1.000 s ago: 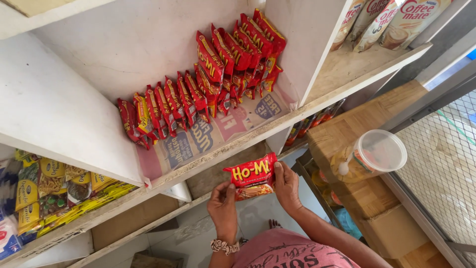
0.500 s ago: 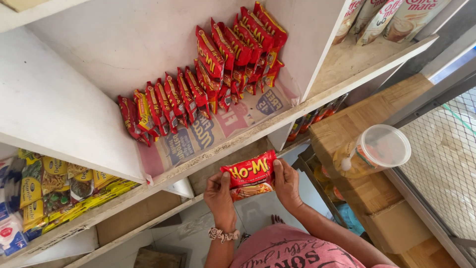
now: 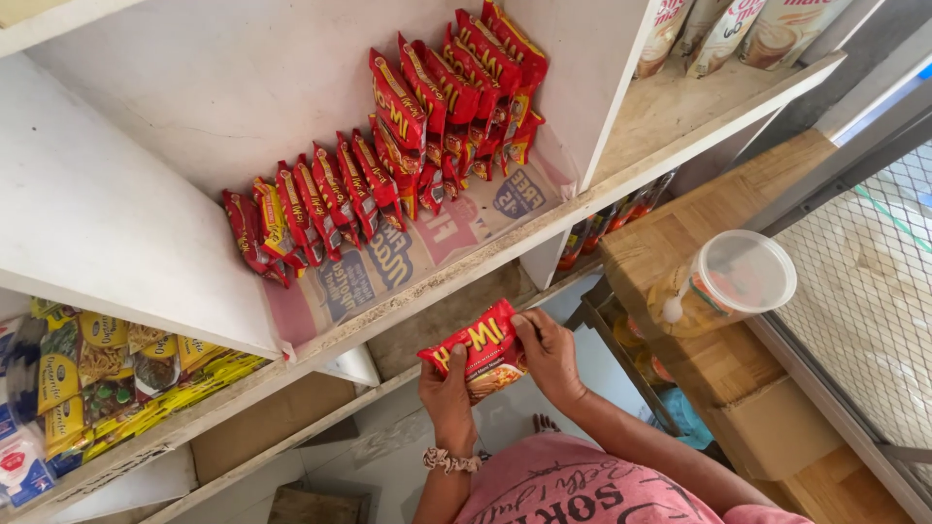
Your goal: Stock and organize instant noodle packets on a grocery store shelf.
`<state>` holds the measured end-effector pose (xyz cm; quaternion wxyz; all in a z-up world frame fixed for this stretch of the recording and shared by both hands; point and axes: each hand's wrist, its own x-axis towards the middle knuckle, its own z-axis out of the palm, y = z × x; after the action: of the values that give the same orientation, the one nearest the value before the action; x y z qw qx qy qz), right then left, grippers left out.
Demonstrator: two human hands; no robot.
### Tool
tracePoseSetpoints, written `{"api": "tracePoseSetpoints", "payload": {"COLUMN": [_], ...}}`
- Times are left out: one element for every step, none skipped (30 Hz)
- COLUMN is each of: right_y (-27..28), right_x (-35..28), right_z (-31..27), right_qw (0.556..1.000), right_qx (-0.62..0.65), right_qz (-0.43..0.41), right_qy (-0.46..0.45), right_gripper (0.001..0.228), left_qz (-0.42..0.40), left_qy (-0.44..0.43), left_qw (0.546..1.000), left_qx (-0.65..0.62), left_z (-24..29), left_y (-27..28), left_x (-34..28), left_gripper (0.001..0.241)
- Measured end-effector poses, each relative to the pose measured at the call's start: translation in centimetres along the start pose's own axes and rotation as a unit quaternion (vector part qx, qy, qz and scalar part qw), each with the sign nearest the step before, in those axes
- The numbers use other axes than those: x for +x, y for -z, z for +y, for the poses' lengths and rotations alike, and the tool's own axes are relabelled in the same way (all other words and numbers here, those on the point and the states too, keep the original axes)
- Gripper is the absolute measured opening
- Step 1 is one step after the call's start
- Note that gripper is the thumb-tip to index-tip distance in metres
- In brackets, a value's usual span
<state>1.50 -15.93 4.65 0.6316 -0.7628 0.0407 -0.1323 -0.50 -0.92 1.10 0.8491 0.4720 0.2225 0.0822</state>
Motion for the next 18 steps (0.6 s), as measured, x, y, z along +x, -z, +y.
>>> {"api": "tracePoseSetpoints", "payload": {"right_y": [0.2,0.5,0.7,1.0,1.3,1.7,1.8,2.0,2.2,2.0,2.0,1.9,1.8,1.6,1.5,1.6,1.6,1.6], "right_x": [0.0,0.1,0.3,0.5,0.6,0.8,0.8,0.8,0.8,0.6,0.5,0.5,0.4,0.3,0.3,0.4,0.5,0.5], "right_z": [-0.2,-0.5,-0.8,-1.3,-1.7,-2.1,-2.9,-3.8,-4.6,-4.3,-4.0,-3.7,-3.2,-2.7,-2.2,-0.7,0.7,2.1], "right_qw": [1.000,0.998,0.992,0.992,0.984,0.973,0.973,0.973,0.971,0.971,0.969,0.965,0.966,0.966,0.966,0.966,0.967,0.962], "right_qx": [0.000,-0.041,-0.081,-0.081,-0.114,-0.148,-0.148,-0.158,-0.168,-0.168,-0.166,-0.164,-0.164,-0.143,-0.121,-0.121,-0.052,0.017], "right_qz": [0.000,-0.013,-0.025,-0.025,-0.041,-0.058,-0.059,-0.098,-0.137,-0.137,-0.166,-0.195,-0.195,-0.210,-0.225,-0.225,-0.249,-0.272], "right_qy": [0.000,0.047,0.095,0.096,0.131,0.166,0.166,0.133,0.099,0.098,0.077,0.055,0.053,0.051,0.050,0.050,0.009,-0.032], "right_gripper": [0.023,0.021,0.020,0.020,0.019,0.018,0.018,0.019,0.019,0.019,0.020,0.021,0.021,0.021,0.023,0.023,0.024,0.026], "left_qz": [0.000,0.019,0.036,0.036,0.043,0.050,0.050,0.059,0.068,0.068,0.077,0.085,0.086,0.094,0.101,0.101,0.105,0.109], "left_qy": [0.000,-0.001,-0.003,-0.005,-0.017,-0.030,-0.031,-0.043,-0.055,-0.055,-0.065,-0.075,-0.074,-0.070,-0.067,-0.067,-0.047,-0.027], "left_qw": [1.000,1.000,0.999,0.999,0.999,0.998,0.998,0.997,0.996,0.996,0.995,0.993,0.993,0.993,0.992,0.992,0.993,0.992], "left_qx": [0.000,0.000,-0.002,-0.003,-0.008,-0.014,-0.014,-0.018,-0.021,-0.020,-0.023,-0.025,-0.024,-0.023,-0.023,-0.023,-0.038,-0.053], "left_z": [-0.2,-0.3,-0.4,-0.5,-0.6,-0.8,-0.6,-0.4,-0.1,0.3,0.6,1.0,1.0,1.1,1.2,1.2,1.3,1.4], "left_y": [0.1,0.3,0.3,0.5,0.7,0.9,1.0,1.1,1.1,1.2,1.2,1.2,1.4,1.6,1.8,1.6,1.5,1.4], "left_x": [0.0,0.0,0.2,0.5,0.7,0.9,1.1,1.3,1.5,1.6,1.7,1.9,2.1,2.3,2.6,2.7,2.7,2.8], "left_gripper": [0.019,0.018,0.017,0.017,0.017,0.016,0.016,0.016,0.016,0.016,0.017,0.018,0.018,0.018,0.019,0.019,0.019,0.020]}}
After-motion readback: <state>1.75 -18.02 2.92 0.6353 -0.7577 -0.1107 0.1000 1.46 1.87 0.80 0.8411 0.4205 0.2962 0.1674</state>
